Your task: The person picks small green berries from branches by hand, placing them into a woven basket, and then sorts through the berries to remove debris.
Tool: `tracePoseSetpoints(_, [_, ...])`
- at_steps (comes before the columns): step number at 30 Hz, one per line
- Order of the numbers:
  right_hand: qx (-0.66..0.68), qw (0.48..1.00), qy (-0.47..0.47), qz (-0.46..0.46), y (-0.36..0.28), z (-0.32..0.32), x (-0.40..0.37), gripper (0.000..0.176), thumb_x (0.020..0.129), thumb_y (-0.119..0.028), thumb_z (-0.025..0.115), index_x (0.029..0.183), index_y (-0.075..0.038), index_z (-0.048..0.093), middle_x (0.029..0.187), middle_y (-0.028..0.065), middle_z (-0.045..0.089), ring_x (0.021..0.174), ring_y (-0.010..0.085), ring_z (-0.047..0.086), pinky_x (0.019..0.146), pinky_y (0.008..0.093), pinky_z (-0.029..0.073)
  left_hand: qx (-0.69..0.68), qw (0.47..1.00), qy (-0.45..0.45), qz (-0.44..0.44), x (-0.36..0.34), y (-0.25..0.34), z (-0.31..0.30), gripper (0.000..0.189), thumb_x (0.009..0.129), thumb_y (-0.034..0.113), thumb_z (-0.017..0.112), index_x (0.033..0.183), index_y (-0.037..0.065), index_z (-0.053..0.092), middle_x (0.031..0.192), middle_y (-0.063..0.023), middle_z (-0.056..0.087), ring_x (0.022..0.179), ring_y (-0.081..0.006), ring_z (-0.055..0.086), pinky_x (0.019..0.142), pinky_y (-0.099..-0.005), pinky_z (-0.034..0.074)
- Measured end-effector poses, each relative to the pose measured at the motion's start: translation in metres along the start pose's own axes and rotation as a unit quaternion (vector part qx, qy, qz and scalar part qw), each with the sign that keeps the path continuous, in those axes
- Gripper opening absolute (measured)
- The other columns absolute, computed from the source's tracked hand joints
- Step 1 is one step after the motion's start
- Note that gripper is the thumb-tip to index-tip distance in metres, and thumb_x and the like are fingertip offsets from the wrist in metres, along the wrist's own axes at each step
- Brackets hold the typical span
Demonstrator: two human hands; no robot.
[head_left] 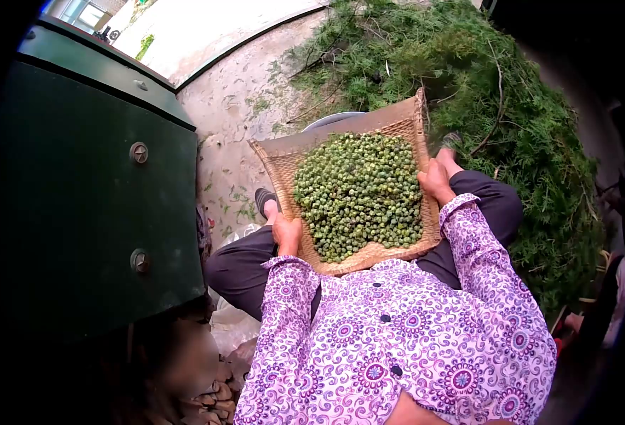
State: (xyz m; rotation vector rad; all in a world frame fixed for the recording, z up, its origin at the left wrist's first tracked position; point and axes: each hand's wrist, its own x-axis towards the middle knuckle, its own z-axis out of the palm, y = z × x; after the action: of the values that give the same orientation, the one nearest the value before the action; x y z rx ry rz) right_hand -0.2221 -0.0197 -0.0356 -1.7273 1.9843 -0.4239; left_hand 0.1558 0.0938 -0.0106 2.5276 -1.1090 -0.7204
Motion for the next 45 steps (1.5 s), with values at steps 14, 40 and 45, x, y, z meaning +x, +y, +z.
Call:
tracePoseSetpoints(14, [0.008, 0.954, 0.096, -0.283, -0.091, -0.018, -0.016, 0.045, 0.063, -0.015, 0.072, 0.103, -0.004, 0.053, 0.095, 0.0164, 0.056, 0.093, 0.0323, 0.053, 0.08, 0.0411, 0.043, -0.003, 0.928, 0.182, 0.325, -0.009, 0.08, -0.138, 0.05, 0.071, 0.025, 0.068, 0.112, 0.002, 0.052, 0.106, -0.0177, 0.056, 0.099, -0.0351, 0.051, 0.087, -0.0415, 0.04])
tracePoseSetpoints(40, [0.436, 0.846, -0.29, -0.102, -0.175, -0.048, -0.051, 0.01, 0.081, -0.012, 0.058, 0.083, -0.003, 0.059, 0.071, 0.0012, 0.06, 0.064, 0.0063, 0.055, 0.058, 0.0204, 0.045, -0.242, 0.817, -0.345, 0.394, -0.015, 0.142, -0.048, 0.026, 0.078, 0.011, 0.064, 0.1, -0.001, 0.058, 0.085, -0.0044, 0.062, 0.077, -0.0099, 0.056, 0.066, -0.0256, 0.048])
tracePoseSetpoints(45, [0.43, 0.863, -0.25, -0.09, -0.163, -0.07, -0.058, 0.009, 0.083, -0.012, 0.056, 0.084, -0.003, 0.058, 0.071, 0.0016, 0.061, 0.063, 0.0068, 0.056, 0.057, 0.0199, 0.045, -0.289, 0.803, -0.392, 0.343, -0.024, 0.158, -0.05, 0.011, 0.078, 0.006, 0.061, 0.086, 0.0, 0.063, 0.07, -0.0016, 0.061, 0.062, -0.0073, 0.055, 0.056, -0.0227, 0.047])
